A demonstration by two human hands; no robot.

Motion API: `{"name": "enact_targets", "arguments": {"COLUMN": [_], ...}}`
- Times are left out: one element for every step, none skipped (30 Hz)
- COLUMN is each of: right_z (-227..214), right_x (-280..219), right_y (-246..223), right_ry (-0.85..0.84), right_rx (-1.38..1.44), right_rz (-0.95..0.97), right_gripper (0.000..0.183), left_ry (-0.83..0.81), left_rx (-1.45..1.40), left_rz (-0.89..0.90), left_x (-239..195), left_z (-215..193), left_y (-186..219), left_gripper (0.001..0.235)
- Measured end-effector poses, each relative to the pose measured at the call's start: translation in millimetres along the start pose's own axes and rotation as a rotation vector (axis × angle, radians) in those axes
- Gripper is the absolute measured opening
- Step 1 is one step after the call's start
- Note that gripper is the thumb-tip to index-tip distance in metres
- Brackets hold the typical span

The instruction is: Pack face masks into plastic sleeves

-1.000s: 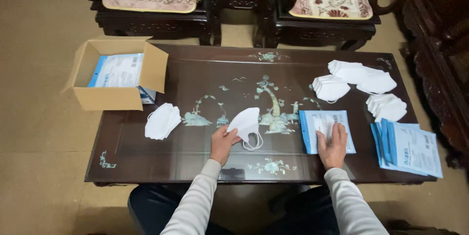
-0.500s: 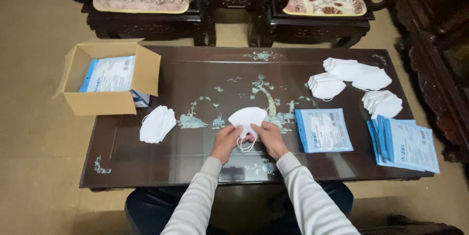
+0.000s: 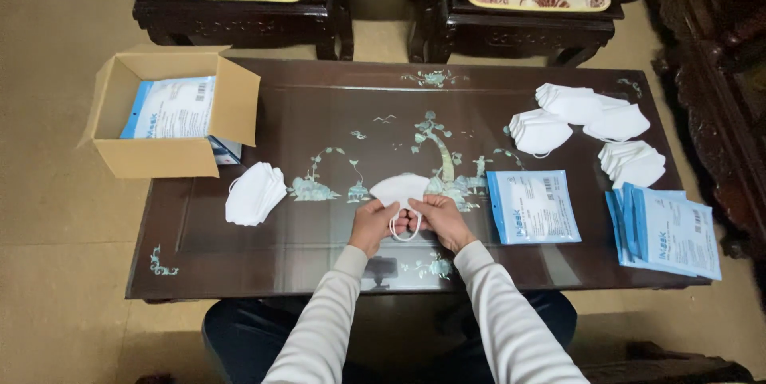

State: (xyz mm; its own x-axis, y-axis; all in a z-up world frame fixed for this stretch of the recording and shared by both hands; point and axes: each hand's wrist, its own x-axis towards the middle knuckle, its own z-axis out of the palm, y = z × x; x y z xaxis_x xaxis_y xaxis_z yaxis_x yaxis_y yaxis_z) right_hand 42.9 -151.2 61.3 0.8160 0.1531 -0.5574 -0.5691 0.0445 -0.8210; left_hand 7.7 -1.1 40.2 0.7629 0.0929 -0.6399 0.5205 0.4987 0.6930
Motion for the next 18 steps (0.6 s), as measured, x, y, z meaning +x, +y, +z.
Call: {"name": "enact_targets", "arguments": {"right_z": [1,2,4,2,1,-1,-2,-3,-4,-3,-3,-4,-2,0,2,-13,-26,-40], "right_x": [-5,-10,-15,-13,-11,-9,-7,-5,-4,-6,-9,-12,-19,-25,-31,-8,15,39], "right_y": [-3,-7,-10,-8,-5,-2,0,2,6,2,0,-2,-9,-15,-23,-4,13,30], "right_ry": [-0.002,-0.012,-0.024,-0.028,-0.030,-0.031,-0.034,-0.031,-0.027,-0.029,-0.028,-0.027,-0.022,0.000,0.022,0.029,0.021,0.014], "right_rx": [0.000,-0.013,-0.027,-0.028,-0.026,-0.023,-0.023,-0.012,0.000,0.000,0.005,0.010,0.009,0.097,0.184,0.183,0.199,0.216], "right_rz": [-0.007,-0.010,-0.013,-0.020,-0.019,-0.019,-0.019,-0.021,-0.021,-0.020,-0.016,-0.011,-0.005,0.016,0.035,0.038,0.055,0.072], "right_gripper": [0.020,0.019,0.018,0.018,0.016,0.014,0.014,0.013,0.013,0.013,0.012,0.013,0.013,0.012,0.011,0.011,0.020,0.030], "left_ry": [-0.002,-0.008,-0.012,-0.012,-0.022,-0.032,-0.029,-0.045,-0.062,-0.060,-0.061,-0.063,-0.064,-0.056,-0.051,-0.053,-0.060,-0.066], "left_rx": [0.001,0.008,0.013,0.013,0.000,-0.014,-0.014,-0.027,-0.040,-0.040,-0.037,-0.035,-0.035,-0.034,-0.033,-0.035,-0.023,-0.011], "left_rz": [0.007,0.015,0.024,0.032,0.035,0.037,0.039,0.043,0.045,0.045,0.054,0.062,0.054,0.050,0.048,0.041,0.062,0.083], "left_x": [3,5,8,8,8,8,7,6,4,6,5,6,2,-2,-5,10,27,42], "left_z": [0,-1,-2,-3,-3,-4,-5,-6,-7,-8,-9,-9,-9,-8,-7,-14,-21,-28], "left_y": [-3,-5,-7,-7,-8,-10,-9,-9,-10,-8,-8,-10,-7,-5,-2,-16,-28,-40], "left_gripper": [0.030,0.030,0.031,0.031,0.029,0.028,0.028,0.025,0.022,0.022,0.023,0.024,0.024,0.026,0.029,0.029,0.023,0.019]}}
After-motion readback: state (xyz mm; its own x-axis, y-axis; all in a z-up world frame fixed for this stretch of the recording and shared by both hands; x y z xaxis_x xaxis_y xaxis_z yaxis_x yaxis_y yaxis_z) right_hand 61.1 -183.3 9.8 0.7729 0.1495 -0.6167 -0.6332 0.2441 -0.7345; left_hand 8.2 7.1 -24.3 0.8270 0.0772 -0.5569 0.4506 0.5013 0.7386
